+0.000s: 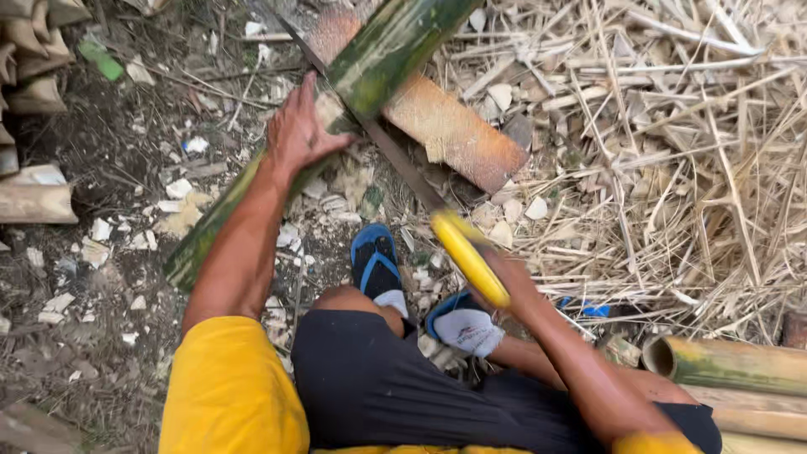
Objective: The person uses a hand saw to cut a long bamboo pole into smaller sections. They hold the bamboo steady with their left hand while sawing with their right hand, repeating the process to create multiple pieces.
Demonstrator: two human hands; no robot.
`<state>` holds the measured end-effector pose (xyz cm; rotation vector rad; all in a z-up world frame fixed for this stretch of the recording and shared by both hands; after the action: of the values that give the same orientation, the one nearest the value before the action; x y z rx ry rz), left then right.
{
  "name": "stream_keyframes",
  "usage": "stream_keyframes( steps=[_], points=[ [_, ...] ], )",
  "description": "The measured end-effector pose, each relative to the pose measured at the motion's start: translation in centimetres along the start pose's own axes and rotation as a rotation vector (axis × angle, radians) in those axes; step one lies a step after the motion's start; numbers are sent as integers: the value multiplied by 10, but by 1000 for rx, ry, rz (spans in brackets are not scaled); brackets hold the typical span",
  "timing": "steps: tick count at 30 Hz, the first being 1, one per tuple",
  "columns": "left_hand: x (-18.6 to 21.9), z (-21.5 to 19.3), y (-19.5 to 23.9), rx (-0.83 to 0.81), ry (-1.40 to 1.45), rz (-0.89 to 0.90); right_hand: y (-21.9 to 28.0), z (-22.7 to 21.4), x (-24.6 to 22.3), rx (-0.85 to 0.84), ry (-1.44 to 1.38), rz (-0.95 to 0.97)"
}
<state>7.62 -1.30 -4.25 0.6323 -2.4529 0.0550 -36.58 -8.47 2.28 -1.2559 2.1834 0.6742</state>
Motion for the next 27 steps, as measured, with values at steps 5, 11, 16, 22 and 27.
stream_keyframes(
  steps=[5, 11, 16, 22, 27],
  points=[
    [11, -13, 9, -52, -84, -92, -159, 26, -48, 226, -89, -276],
    [10, -17, -5, -162, 39, -159, 95, -23, -14, 48, 6, 27],
    [8, -17, -1, -123, 56, -113, 121, -18, 0, 7, -8, 17],
    [19, -23, 6, -1, 50, 26, -149, 40, -38, 247, -138, -231],
    [29, -3, 5, -144, 104, -45, -142, 17, -46, 301, -90, -215]
  ],
)
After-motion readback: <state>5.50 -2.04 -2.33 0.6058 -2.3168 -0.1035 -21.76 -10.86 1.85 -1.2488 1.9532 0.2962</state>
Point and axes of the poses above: each hand's wrist, its own y-axis away from the middle knuckle, its own z-axis out of the palm, x = y × z, the point moved 2 cm from there along -y, towards the middle knuckle, and after that the axes turned 4 degrees about y, right-handed, at the moved point
